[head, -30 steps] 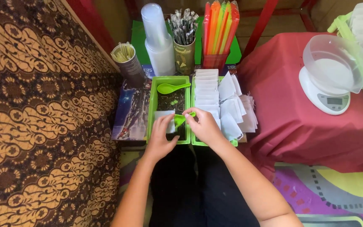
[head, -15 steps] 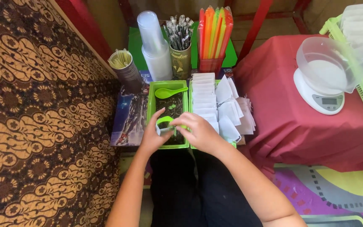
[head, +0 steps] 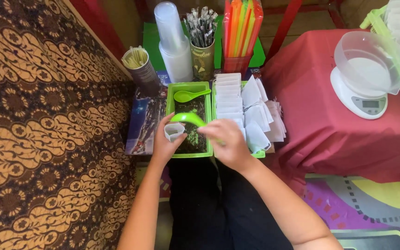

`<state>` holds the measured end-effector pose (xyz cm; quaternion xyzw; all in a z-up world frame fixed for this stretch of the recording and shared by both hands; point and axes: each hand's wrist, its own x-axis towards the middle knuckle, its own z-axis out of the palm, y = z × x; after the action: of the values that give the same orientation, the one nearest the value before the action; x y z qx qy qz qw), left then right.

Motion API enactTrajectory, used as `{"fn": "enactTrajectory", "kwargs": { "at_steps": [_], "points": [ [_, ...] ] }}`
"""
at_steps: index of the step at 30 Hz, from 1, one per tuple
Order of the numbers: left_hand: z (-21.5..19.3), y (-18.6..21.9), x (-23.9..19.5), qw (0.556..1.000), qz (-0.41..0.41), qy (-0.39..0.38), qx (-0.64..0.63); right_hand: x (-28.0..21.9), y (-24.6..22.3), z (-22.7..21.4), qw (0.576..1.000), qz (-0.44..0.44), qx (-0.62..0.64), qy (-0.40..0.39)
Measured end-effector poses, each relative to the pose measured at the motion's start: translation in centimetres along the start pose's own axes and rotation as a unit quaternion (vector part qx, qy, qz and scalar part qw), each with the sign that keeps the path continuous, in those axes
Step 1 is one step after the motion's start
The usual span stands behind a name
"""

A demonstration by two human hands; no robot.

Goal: The person scoops loose tea leaves from a green tray using a green plastic spoon and pours them into white tea bags. They then fold the top of the filled bags and place them into a green basket. The person repeats this process for multiple tea bags.

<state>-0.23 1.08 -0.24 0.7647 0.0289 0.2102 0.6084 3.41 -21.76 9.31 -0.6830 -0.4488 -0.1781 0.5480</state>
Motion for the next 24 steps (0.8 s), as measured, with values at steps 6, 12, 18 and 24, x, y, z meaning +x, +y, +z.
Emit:
{"fn": "enactTrajectory", "kwargs": {
  "at_steps": [6, 12, 18, 24],
  "points": [
    [0.1, -1.0, -0.3, 0.99, -0.028, 0.137, -0.008, -3.4, 4.1, 0.5, 0.989, 0.134, -0.017, 0.058],
    [0.6, -1.1, 0.0, 0.987, -0.045, 0.153, 0.031, -6.1, 4.2, 4.3, 0.977, 0.134, -0.126, -0.111],
    [0.4, -0.6, -0.5, 0.99, -0.046, 0.108, 0.08, -6.6, 4.3, 6.2, 0.964, 0.12, -0.195, -0.139],
    [0.2, -0.4, -0.7, 0.991, -0.073, 0.089, 0.072, -7.6, 5.0, 6.4, 0.959, 0.143, -0.176, -0.169]
  ]
}}
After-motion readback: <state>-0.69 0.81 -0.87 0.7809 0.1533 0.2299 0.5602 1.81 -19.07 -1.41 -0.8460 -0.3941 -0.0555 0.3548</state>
